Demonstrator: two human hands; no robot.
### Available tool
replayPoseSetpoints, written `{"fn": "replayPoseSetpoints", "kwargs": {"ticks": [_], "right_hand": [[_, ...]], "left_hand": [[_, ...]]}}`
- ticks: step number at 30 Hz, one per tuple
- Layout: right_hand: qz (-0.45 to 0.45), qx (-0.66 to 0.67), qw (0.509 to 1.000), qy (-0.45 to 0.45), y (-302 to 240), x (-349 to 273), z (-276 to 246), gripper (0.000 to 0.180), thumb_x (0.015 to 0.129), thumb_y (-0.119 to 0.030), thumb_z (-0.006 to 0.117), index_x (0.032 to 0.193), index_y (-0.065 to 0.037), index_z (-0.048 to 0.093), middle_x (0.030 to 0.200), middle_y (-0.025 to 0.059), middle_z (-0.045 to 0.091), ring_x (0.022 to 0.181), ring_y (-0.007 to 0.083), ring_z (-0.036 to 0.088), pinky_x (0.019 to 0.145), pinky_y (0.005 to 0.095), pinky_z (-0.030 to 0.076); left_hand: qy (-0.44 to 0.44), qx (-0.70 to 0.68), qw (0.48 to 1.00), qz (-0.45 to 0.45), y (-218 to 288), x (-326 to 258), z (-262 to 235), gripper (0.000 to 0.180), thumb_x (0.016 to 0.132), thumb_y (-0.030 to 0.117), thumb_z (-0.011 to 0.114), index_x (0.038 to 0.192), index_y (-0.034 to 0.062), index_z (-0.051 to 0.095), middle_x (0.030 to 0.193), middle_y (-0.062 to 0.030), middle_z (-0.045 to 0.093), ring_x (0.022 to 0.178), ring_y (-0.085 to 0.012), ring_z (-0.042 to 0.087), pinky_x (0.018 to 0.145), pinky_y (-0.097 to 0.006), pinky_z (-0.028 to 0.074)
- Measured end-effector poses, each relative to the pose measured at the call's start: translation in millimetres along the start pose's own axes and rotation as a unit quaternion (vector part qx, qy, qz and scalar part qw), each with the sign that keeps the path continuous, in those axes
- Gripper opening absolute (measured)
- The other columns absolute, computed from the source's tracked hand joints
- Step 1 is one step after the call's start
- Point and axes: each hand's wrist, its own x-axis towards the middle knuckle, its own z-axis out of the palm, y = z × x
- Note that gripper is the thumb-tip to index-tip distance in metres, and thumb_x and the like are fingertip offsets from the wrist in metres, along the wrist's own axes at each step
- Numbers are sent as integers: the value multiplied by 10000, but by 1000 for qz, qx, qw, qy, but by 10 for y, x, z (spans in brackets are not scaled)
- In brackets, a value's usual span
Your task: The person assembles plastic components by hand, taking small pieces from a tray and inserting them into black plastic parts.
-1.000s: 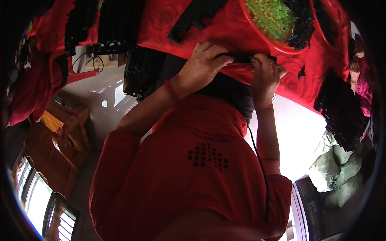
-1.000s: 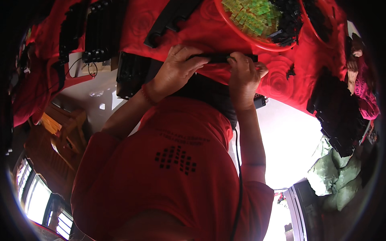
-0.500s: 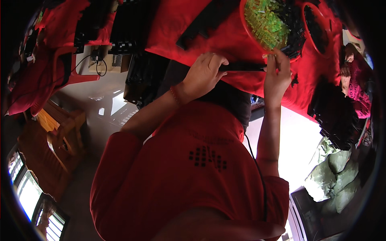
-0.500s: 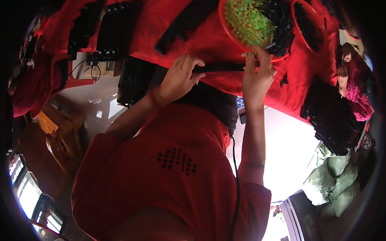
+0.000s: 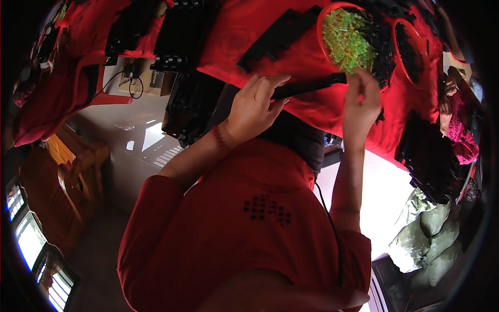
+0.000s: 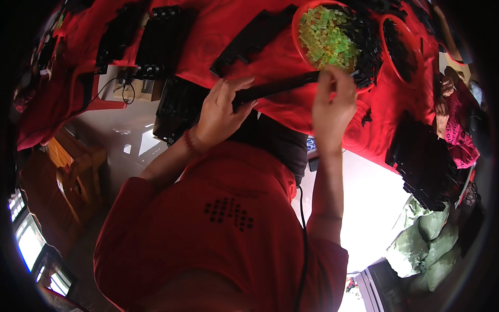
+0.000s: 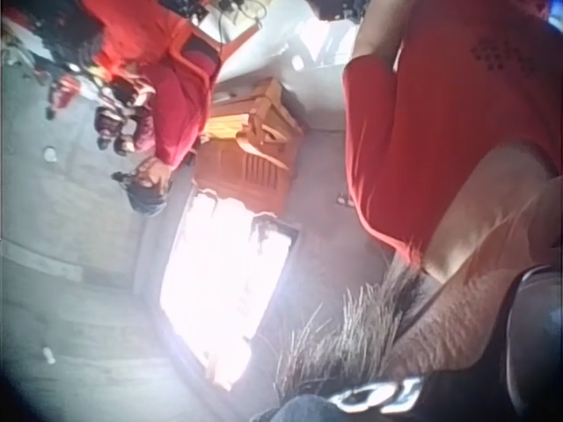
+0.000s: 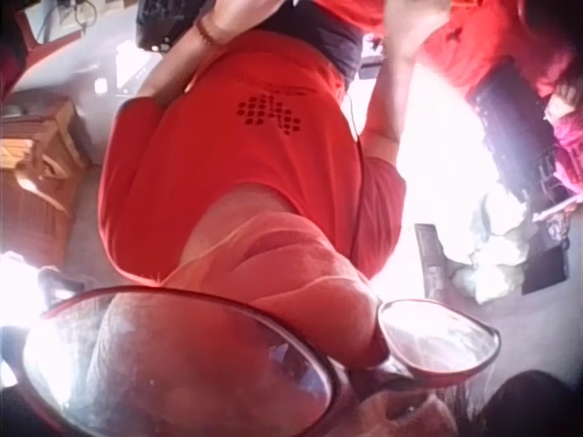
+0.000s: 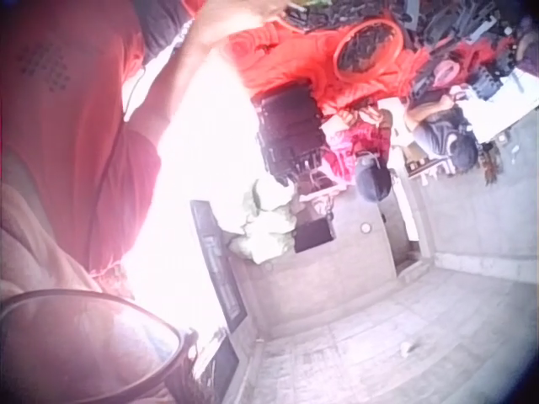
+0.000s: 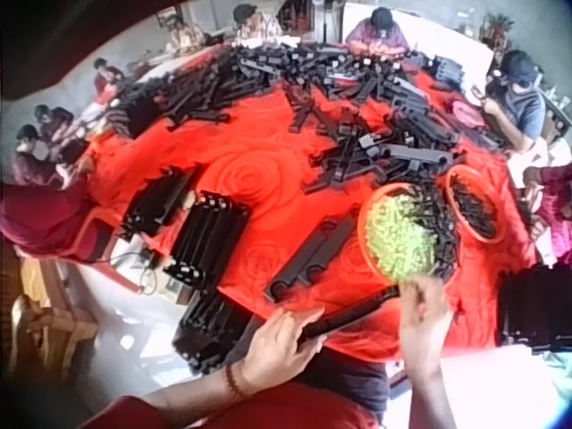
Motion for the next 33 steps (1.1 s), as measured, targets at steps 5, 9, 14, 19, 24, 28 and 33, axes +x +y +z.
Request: {"fn": "replayPoseSetpoints", "kwargs": {"ticks": [5,9,14,19,24,28,33], "right_hand": [[-65,-118,986,-102,-246,-452,165,281,824,-145,728,1065,-87,596,945,62,623,824,253,587,807,413,383],[-31,-127,989,-68,-217,-545,335,359,793,-184,753,1081,-65,576,998,100,599,870,302,575,816,440,384],[68,-166,975,-130,-301,-531,394,412,786,-254,747,1082,-29,570,1029,159,581,909,332,574,845,455,375],[41,-127,981,-140,-329,-592,368,371,805,-251,712,1061,-24,567,1022,171,578,884,345,582,824,458,388],[27,-158,966,-201,-297,-627,390,354,809,-202,704,1102,-38,594,978,137,618,885,333,618,840,469,437],[-32,-139,969,-204,-236,-639,422,340,825,-199,673,1087,-11,569,893,186,646,769,375,657,782,479,480],[54,-118,953,-274,-259,-637,393,403,842,-194,670,1174,12,568,873,219,674,813,402,666,733,493,522]], "left_hand": [[10,48,997,53,19,91,71,527,727,1,740,1228,60,586,961,-69,657,784,-239,604,694,-358,511],[-30,78,995,56,67,54,118,574,682,-60,743,1220,67,586,1064,-58,672,813,-257,613,738,-369,495],[-11,89,994,65,105,59,100,486,745,9,671,1222,76,610,849,-29,624,755,-241,582,693,-352,502],[-38,67,997,23,251,-62,52,515,717,-10,690,1216,80,601,934,-63,628,818,-263,590,746,-370,511],[-35,-56,988,-141,160,-201,143,568,689,-31,774,1217,55,580,1131,-111,580,1018,-287,574,846,-372,513],[-72,-142,931,-328,132,-271,210,543,721,28,808,1206,12,564,1156,-137,593,1074,-272,592,861,-364,519],[-194,-332,837,-389,-131,-372,349,555,762,9,761,1258,-31,515,1158,-125,640,1095,-197,619,885,-329,531]]}}
